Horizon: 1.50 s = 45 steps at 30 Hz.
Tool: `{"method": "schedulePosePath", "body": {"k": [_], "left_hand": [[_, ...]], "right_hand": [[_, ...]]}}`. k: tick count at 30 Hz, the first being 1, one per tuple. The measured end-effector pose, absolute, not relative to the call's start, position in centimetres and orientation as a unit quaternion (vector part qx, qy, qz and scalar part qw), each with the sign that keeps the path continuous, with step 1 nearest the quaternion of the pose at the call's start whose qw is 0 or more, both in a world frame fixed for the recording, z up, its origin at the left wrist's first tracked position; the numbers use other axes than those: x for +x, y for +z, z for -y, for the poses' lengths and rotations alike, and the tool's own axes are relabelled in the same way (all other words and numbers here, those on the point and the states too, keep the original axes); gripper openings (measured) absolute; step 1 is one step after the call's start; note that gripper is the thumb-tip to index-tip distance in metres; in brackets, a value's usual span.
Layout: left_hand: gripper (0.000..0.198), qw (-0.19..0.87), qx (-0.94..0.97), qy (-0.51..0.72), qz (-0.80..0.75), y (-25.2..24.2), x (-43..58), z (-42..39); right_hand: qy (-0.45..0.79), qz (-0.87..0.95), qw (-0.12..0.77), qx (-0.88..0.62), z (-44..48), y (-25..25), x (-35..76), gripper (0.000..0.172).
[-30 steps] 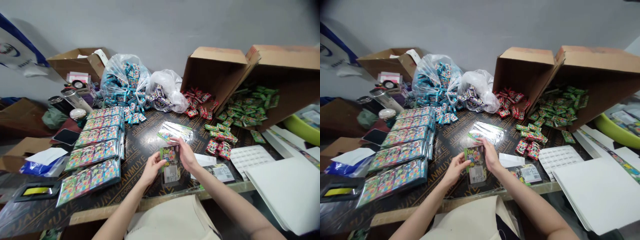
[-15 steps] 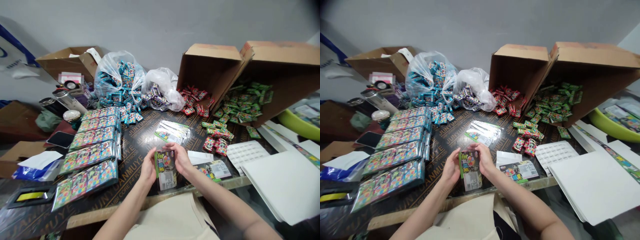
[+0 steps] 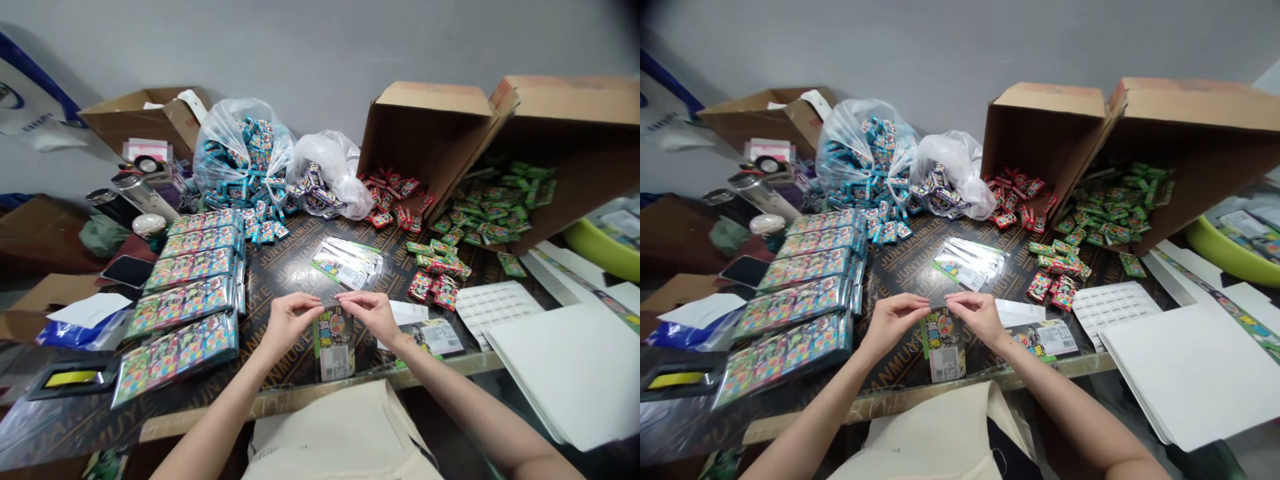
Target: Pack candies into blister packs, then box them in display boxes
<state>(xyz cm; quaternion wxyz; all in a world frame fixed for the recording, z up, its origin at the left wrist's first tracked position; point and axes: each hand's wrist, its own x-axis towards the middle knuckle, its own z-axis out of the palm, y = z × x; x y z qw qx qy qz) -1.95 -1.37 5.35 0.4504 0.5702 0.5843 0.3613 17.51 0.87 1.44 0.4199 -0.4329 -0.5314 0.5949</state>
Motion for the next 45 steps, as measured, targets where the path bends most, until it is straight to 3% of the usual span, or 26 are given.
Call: {"method": "schedulePosePath", "body": {"k": [4, 7, 15, 19, 20, 22, 24, 25, 30, 35, 39, 41, 43, 45], "left_hand": [[0.024, 0.551, 0.470, 0.329, -0.606, 4.8, -2.5, 0.2], [0.022, 0.576, 0.455, 0.320, -0.599, 4.8, -2.6, -0.5], [0.010, 0.435, 0.614, 0.321, -0.575, 6.1, -1.5, 1.0], [0.005, 0.462, 0.575, 0.350, -0.578, 5.9, -1.4, 1.6], [0.004, 0.471, 0.557, 0.358, -0.583, 5.7, -1.5, 1.6], [0.004, 0.468, 0.538, 0.370, -0.595, 5.5, -1.7, 1.5], [0.005, 0.452, 0.530, 0.382, -0.608, 5.4, -2.1, 1.6], [0.005, 0.443, 0.523, 0.389, -0.616, 5.4, -2.5, 1.7], [0.010, 0.318, 0.444, 0.441, -0.712, 5.7, -6.1, 3.6], [0.015, 0.193, 0.545, 0.206, -0.790, 5.1, -9.1, 6.0], [0.026, 0.221, 0.622, 0.157, -0.735, 2.0, -7.7, 4.7], [0.054, 0.248, 0.667, 0.131, -0.690, 0.0, -6.2, 3.2], [0.090, 0.286, 0.703, 0.091, -0.645, -1.9, -5.0, 1.9], [0.100, 0.328, 0.714, 0.065, -0.616, -3.4, -4.4, 1.3]], "right_hand": [[0.644, 0.495, 0.375, -0.446, -1.6, 1.9, 17.2, 0.020], [0.679, 0.480, 0.360, -0.423, -2.2, 2.0, 17.1, 0.022], [0.633, 0.519, 0.372, -0.437, -1.4, 1.6, 17.7, 0.019], [0.578, 0.573, 0.402, -0.420, -0.3, 1.3, 18.4, 0.015], [0.583, 0.570, 0.404, -0.415, 0.0, 1.1, 18.5, 0.020], [0.611, 0.548, 0.396, -0.412, 1.2, 0.2, 18.6, 0.046], [0.655, 0.530, 0.354, -0.405, 2.6, -1.2, 18.4, 0.071], [0.678, 0.525, 0.322, -0.401, 3.3, -1.9, 18.2, 0.075], [0.689, 0.546, 0.255, -0.403, 1.0, -4.0, 16.5, 0.048], [0.488, 0.740, 0.258, -0.384, -10.4, -5.6, 11.2, 0.049], [0.354, 0.793, 0.203, -0.453, -17.3, -7.5, 3.8, 0.072], [0.332, 0.784, 0.182, -0.492, -19.1, -7.8, 0.2, 0.076], [0.328, 0.774, 0.192, -0.506, -20.2, -7.8, -2.4, 0.071], [0.334, 0.767, 0.211, -0.506, -21.0, -7.7, -3.7, 0.054]]}}
